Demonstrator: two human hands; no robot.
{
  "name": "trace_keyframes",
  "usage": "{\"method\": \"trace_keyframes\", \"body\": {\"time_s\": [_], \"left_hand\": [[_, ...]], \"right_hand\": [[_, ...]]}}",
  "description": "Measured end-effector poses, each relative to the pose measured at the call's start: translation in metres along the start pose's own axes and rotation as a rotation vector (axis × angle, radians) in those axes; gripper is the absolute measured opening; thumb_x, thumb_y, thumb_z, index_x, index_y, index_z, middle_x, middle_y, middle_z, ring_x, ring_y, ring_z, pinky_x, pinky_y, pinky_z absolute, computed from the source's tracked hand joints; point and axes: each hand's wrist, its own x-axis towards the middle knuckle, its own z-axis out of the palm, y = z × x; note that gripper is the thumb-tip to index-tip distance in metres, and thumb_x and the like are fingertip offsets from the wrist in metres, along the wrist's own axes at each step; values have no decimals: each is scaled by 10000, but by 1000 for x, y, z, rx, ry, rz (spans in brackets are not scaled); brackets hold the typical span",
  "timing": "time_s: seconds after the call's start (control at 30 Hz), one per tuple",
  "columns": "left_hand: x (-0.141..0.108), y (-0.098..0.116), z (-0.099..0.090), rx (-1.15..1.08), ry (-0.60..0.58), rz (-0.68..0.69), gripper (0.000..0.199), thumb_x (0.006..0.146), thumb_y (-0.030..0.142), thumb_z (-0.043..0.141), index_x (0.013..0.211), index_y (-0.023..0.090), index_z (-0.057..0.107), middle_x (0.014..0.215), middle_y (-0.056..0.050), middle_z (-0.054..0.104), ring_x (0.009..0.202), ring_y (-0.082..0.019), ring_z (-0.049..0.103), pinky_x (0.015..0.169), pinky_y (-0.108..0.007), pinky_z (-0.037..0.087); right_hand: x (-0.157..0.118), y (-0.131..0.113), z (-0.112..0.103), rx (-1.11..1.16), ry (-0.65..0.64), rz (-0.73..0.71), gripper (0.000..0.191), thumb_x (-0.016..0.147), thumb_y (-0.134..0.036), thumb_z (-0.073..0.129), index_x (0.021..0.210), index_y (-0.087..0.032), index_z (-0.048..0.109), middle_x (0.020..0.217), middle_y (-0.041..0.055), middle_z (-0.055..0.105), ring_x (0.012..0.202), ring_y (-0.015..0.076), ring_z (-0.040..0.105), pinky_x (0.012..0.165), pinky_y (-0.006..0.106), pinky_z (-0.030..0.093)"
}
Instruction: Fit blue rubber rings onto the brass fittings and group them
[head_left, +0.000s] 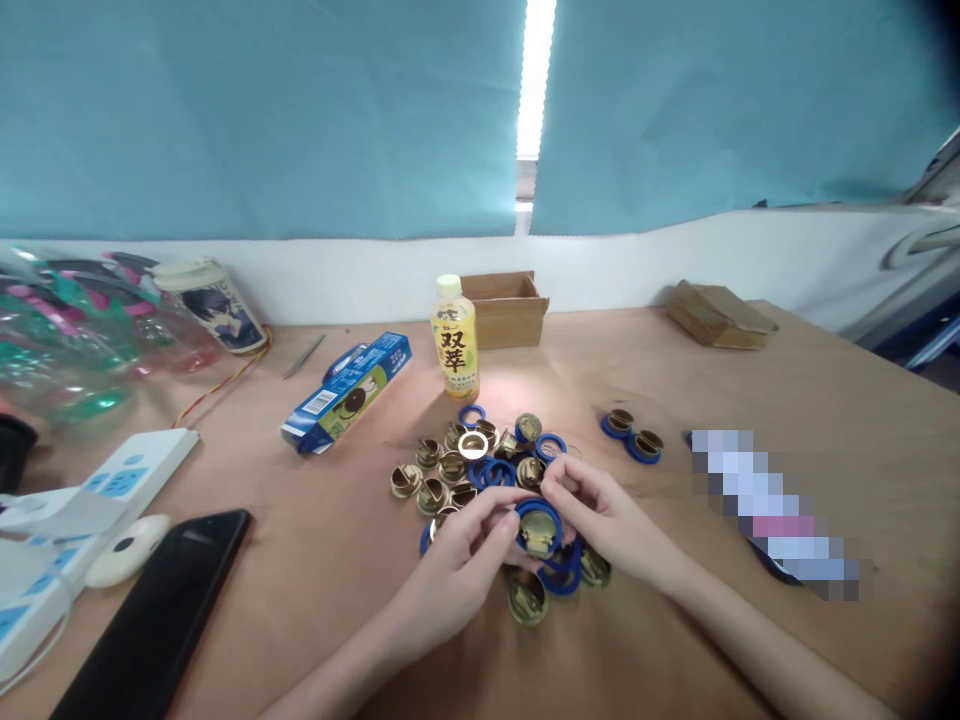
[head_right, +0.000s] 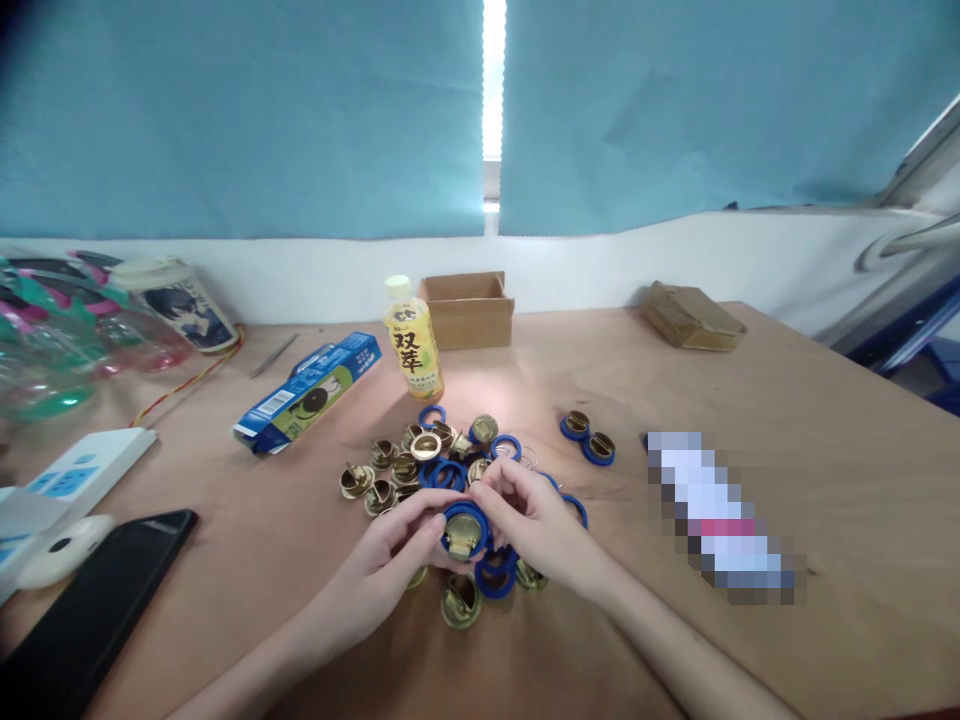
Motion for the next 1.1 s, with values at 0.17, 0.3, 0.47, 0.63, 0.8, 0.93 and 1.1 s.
{"method": "trace_keyframes", "body": {"time_s": [0.17,0.3,0.47,0.63,0.8,0.93,1.1], "left_hand": [[5,0,-4,-138,61,3,379,906,437,633,1182,177,626,994,-79,750,880,-248,744,770,-353,606],[6,-1,-6,-150,80,4,421,893,453,648,1208,176,621,1012,-81,751,882,-251,748,763,-356,608],[5,-2,-5,-130,97,-8,426,881,463,658,1201,182,628,1005,-76,755,841,-246,759,765,-365,609],[5,0,-5,-106,99,-21,420,863,472,674,1158,175,638,999,-80,760,834,-249,762,789,-383,609],[5,2,-3,-71,108,-44,415,847,485,683,1116,175,629,952,-70,766,829,-253,766,787,-389,611],[4,-1,-2,-74,51,-73,413,849,497,674,1088,169,593,873,-62,766,789,-252,775,738,-380,624],[3,-2,-2,-75,-30,-88,407,880,438,656,1159,163,544,868,-74,772,796,-231,774,751,-359,620]], "right_hand": [[-1,-1,0,42,-7,-3,352,900,-547,594,970,-207,532,655,-63,500,537,103,500,535,229,431],[-1,-1,1,-19,-15,-24,293,935,-482,551,988,-194,574,649,-50,508,564,114,504,561,235,439],[-3,0,0,-157,-26,-88,237,954,-390,517,880,-189,618,690,-13,549,603,131,500,557,244,406],[-3,2,-2,-343,20,-185,220,952,-312,511,815,-186,627,637,-12,537,582,138,475,523,248,333],[-3,5,-1,-401,65,-216,204,946,-293,510,812,-187,623,620,-17,530,560,134,473,501,242,325],[-4,8,0,-350,59,-170,242,961,-341,493,818,-187,613,652,2,576,567,142,521,504,243,374],[-3,11,-1,-234,21,-76,293,970,-417,491,830,-184,601,651,-8,572,535,130,547,493,235,420]]}}
